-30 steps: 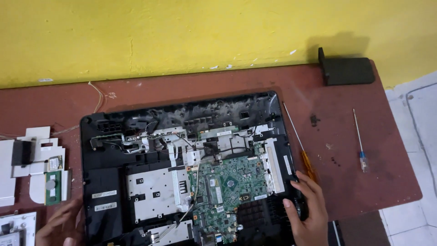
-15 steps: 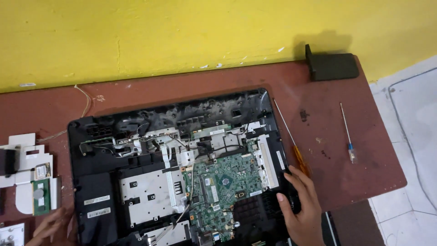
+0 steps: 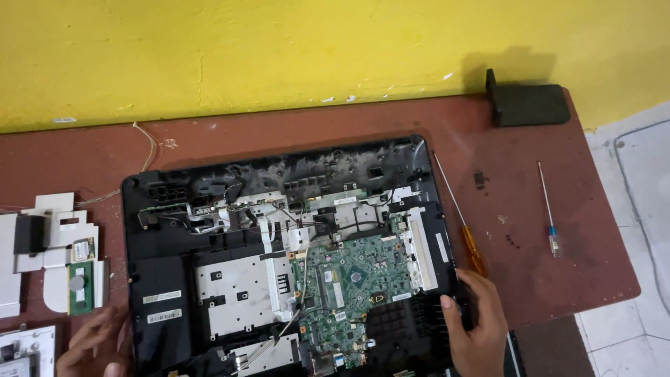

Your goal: Disassembling an electronic device by removing screws with a screwdriver and disconnecting internal ribbon cables.

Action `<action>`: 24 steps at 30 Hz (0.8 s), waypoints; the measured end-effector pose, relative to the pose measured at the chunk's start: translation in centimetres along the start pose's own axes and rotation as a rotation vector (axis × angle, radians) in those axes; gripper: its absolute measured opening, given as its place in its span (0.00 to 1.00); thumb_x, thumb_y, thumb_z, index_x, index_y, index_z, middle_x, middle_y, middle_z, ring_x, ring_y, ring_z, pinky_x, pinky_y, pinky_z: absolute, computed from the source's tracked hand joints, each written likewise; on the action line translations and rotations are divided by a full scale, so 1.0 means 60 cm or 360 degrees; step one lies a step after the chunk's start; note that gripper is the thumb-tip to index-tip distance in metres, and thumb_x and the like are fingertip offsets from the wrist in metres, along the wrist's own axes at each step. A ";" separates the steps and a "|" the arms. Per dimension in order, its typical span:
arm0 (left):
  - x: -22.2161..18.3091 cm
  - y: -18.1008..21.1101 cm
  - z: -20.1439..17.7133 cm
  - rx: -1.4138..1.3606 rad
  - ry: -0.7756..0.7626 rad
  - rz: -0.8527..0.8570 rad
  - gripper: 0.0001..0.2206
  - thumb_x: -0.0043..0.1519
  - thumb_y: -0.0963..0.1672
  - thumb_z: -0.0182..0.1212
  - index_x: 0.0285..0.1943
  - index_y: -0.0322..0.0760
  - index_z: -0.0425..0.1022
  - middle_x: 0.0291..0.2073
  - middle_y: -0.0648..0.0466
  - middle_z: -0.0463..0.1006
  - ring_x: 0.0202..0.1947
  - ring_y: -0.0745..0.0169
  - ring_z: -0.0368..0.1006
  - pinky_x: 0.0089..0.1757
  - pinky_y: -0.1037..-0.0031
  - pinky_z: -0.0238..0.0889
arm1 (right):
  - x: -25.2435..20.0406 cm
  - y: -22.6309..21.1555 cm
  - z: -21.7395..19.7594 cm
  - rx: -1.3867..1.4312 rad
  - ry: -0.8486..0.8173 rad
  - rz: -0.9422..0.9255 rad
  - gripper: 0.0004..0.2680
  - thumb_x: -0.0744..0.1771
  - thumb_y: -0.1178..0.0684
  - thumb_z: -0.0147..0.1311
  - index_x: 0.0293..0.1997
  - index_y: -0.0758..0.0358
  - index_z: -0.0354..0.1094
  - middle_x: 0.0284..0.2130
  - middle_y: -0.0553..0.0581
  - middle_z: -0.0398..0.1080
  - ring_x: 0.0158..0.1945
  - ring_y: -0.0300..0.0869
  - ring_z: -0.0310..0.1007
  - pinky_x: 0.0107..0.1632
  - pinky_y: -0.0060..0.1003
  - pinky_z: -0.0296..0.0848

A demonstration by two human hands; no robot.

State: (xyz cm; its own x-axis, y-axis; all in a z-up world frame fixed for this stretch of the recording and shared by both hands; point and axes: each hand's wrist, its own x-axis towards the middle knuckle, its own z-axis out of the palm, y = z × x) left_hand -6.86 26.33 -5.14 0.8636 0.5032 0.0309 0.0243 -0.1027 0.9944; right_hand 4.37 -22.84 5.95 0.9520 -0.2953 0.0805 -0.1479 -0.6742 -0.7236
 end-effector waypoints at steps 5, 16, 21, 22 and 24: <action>0.000 0.010 0.004 0.0021 -0.0035 0.0036 0.23 0.64 0.40 0.49 0.70 0.31 0.59 0.75 0.35 0.59 0.79 0.30 0.58 0.72 0.43 0.62 | 0.001 0.007 0.000 -0.0012 -0.0027 0.0022 0.16 0.66 0.50 0.55 0.59 0.65 0.68 0.54 0.60 0.71 0.58 0.48 0.72 0.59 0.43 0.72; 0.001 0.009 0.008 0.0002 -0.0104 0.0058 0.20 0.64 0.39 0.49 0.68 0.34 0.59 0.74 0.37 0.59 0.80 0.32 0.58 0.70 0.45 0.63 | 0.002 0.008 -0.001 -0.0028 -0.0073 0.0031 0.19 0.66 0.50 0.55 0.63 0.65 0.65 0.56 0.60 0.70 0.60 0.49 0.70 0.60 0.43 0.70; 0.000 0.026 0.020 0.0010 -0.0095 0.0038 0.21 0.63 0.41 0.52 0.68 0.36 0.61 0.74 0.38 0.60 0.80 0.34 0.58 0.71 0.46 0.65 | 0.009 0.003 0.000 -0.0154 -0.0198 0.0146 0.22 0.65 0.45 0.53 0.67 0.61 0.63 0.62 0.58 0.64 0.67 0.51 0.63 0.66 0.51 0.63; 0.000 0.027 0.023 0.0008 -0.0095 0.0038 0.21 0.63 0.41 0.52 0.68 0.36 0.61 0.74 0.38 0.60 0.80 0.34 0.58 0.71 0.46 0.65 | 0.008 0.004 0.000 -0.0155 -0.0196 0.0144 0.22 0.65 0.45 0.53 0.67 0.61 0.63 0.62 0.58 0.64 0.67 0.51 0.63 0.66 0.51 0.63; -0.001 0.029 0.029 -0.0028 -0.0060 0.0103 0.21 0.64 0.40 0.51 0.68 0.31 0.61 0.72 0.36 0.62 0.79 0.35 0.60 0.71 0.49 0.63 | 0.006 0.005 0.000 -0.0147 -0.0183 0.0053 0.23 0.66 0.45 0.52 0.68 0.63 0.61 0.62 0.60 0.62 0.68 0.51 0.61 0.68 0.51 0.62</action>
State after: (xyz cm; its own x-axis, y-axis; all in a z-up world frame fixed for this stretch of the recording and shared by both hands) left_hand -5.98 24.64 -3.57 0.8815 0.4633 0.0915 -0.0406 -0.1186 0.9921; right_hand 4.66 -23.16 5.75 0.9698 -0.2426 -0.0252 -0.1988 -0.7264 -0.6579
